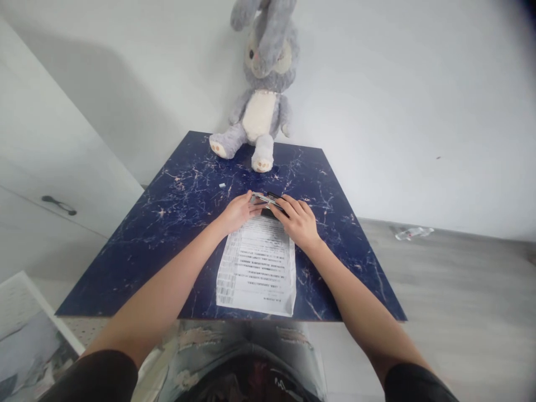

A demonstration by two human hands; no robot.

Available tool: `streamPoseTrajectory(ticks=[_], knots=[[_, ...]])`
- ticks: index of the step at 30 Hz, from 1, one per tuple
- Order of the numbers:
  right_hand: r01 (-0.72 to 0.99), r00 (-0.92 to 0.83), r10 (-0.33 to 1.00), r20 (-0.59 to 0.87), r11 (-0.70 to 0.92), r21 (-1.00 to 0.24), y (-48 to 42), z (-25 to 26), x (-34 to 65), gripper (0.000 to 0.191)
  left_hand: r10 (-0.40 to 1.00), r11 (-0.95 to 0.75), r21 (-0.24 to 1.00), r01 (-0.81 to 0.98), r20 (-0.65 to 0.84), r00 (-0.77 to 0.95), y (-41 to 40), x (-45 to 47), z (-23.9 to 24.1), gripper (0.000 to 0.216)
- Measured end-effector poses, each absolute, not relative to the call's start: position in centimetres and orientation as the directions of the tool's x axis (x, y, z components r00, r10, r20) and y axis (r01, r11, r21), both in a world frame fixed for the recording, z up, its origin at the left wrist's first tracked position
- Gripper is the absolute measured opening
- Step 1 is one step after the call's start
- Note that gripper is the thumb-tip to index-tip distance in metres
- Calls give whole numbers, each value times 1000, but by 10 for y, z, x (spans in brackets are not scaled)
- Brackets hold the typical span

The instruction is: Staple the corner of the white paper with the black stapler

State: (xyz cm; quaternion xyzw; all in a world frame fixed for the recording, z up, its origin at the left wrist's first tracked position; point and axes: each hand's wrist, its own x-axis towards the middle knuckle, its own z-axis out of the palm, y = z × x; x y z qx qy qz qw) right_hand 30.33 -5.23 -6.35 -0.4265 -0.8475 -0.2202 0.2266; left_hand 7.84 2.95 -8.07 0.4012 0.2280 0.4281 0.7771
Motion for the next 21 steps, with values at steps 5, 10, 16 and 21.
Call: streamPoseTrajectory(ticks=[5,10,16,21], knots=[[856,-279,746,605,478,-196,-52,-62,299,42,933,198,889,-414,-41,357,33,77,-88,22],[689,-165,929,331,349,-636,-44,-67,305,22,949,-315,934,-167,308,-71,36,62,-80,44],[638,-362,865,347,502,-584,-46,-65,301,39,766,-638,729,248,634,106,24,60,-77,35],[570,-202,816,541,548,-613,-56,-50,293,45,393,-895,212,393,791,469,13,61,-76,19]])
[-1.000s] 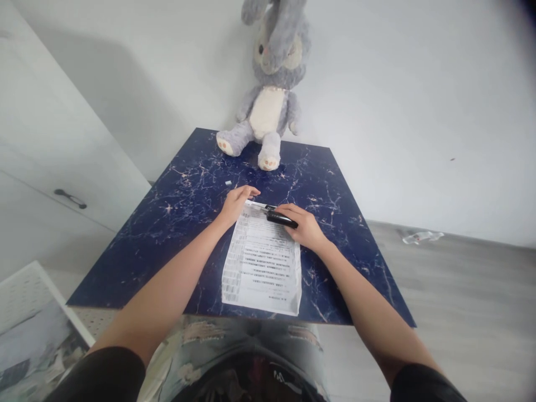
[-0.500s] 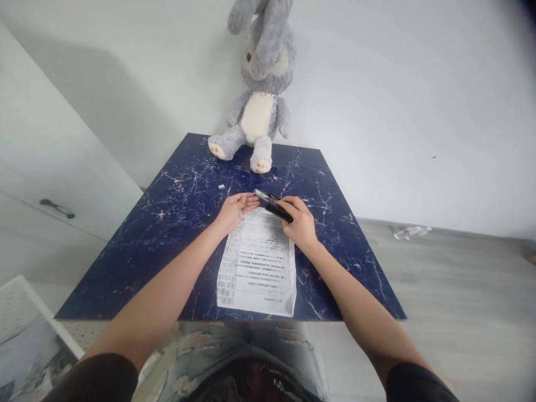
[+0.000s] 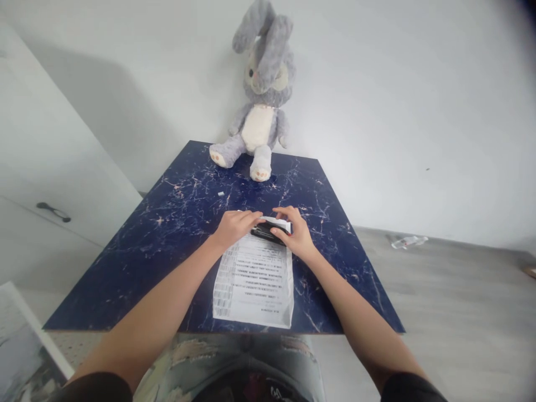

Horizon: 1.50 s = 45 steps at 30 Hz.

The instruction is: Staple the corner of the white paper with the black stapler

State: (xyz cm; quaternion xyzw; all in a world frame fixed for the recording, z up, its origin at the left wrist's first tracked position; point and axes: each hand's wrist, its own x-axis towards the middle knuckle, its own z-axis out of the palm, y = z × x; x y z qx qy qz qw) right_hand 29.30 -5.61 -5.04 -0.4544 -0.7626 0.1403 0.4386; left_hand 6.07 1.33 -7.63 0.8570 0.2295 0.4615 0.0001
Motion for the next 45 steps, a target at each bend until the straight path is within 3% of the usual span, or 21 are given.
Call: streamPoseTrajectory(ticks=[4,7,12,15,18,21,24,27,34,37,40,43,45], knots=[[428,-201,798,568,593,-682,-63,-47,283,25,191,-941,-16,338,800,569,11,60,-74,14],[388,-190,797,574,598,-701,-65,-49,279,13,174,-955,-12,296,787,592,10,61,-72,17],[358,-172,823,542,564,-744,-65,-50,279,12,167,-964,5,264,786,595,5,66,-73,21],[440,-138,826,547,546,-713,-61,-49,284,14,176,-959,7,283,798,576,9,63,-76,26],[566,89,878,471,345,-749,-51,-56,304,20,402,-855,173,489,816,416,26,48,-79,30],[635,254,913,319,91,-767,-35,-71,339,21,710,-530,411,742,693,123,52,26,-87,28],[685,349,915,201,-103,-722,-22,-84,370,16,862,-300,445,844,505,40,73,9,-99,36],[693,394,904,166,-174,-700,-16,-90,382,17,902,-295,439,849,421,95,80,5,-108,39],[695,411,871,269,-108,-710,-19,-88,369,30,901,-328,502,800,420,106,74,3,-97,27],[694,326,868,374,48,-718,-28,-79,351,29,871,-404,584,704,480,102,71,8,-96,30],[628,99,894,437,285,-724,-41,-66,327,35,841,-498,690,526,533,97,66,18,-96,30],[597,-254,869,425,486,-638,-52,-59,305,42,853,-512,772,376,507,122,60,30,-96,25],[609,-387,835,391,550,-572,-55,-61,297,52,879,-478,839,261,456,142,57,36,-96,23]])
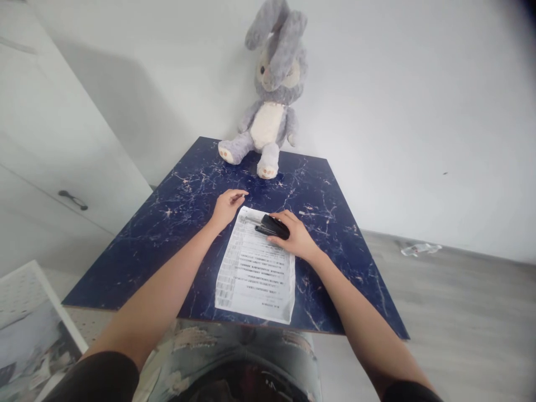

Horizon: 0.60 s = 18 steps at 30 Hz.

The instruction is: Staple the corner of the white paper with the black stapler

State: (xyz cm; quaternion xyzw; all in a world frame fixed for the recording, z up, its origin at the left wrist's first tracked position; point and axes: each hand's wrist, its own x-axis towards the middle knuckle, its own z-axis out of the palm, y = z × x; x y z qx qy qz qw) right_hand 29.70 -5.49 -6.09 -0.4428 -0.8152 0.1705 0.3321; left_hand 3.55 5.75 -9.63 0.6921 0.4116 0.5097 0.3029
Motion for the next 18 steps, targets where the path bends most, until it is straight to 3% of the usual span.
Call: streamPoseTrajectory(ticks=[5,12,18], knots=[[651,-402,848,344,529,-544,-53,-73,294,46,900,-377,924,72,346,265,54,42,-95,23],[660,-394,857,333,516,-546,-54,-70,295,45,778,-486,845,224,302,551,49,36,-83,26],[664,-389,861,327,508,-548,-54,-75,296,45,725,-505,832,229,265,636,43,37,-79,27]])
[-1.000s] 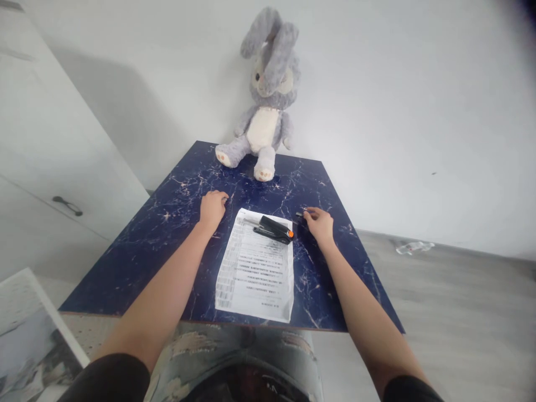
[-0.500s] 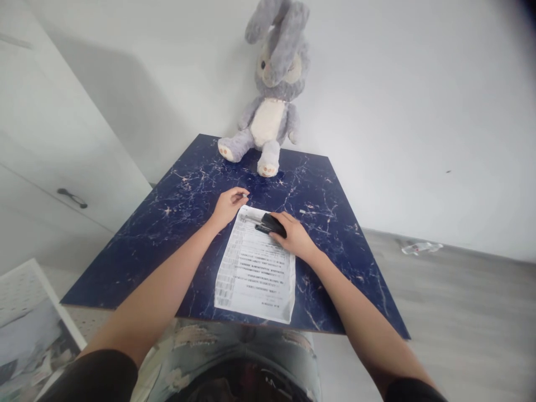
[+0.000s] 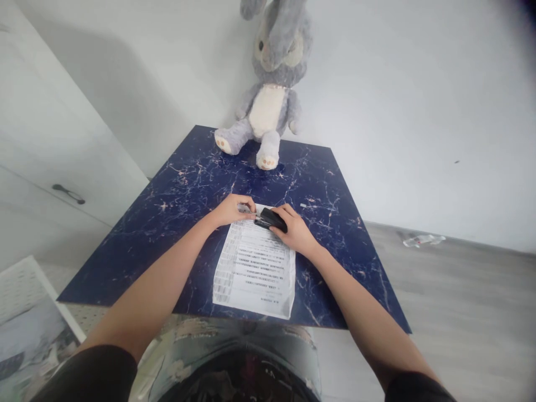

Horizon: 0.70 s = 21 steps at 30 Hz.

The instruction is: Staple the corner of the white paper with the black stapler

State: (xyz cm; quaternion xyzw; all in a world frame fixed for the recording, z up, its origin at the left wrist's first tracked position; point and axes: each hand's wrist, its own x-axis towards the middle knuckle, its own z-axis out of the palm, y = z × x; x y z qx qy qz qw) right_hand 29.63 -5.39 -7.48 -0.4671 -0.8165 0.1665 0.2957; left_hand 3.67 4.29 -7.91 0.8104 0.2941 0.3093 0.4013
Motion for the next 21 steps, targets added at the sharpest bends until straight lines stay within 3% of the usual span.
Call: streamPoseTrajectory(ticks=[21], knots=[[673,-384,868,315,497,-548,-53,-76,298,44,687,-513,835,197,263,678,40,40,-79,19]])
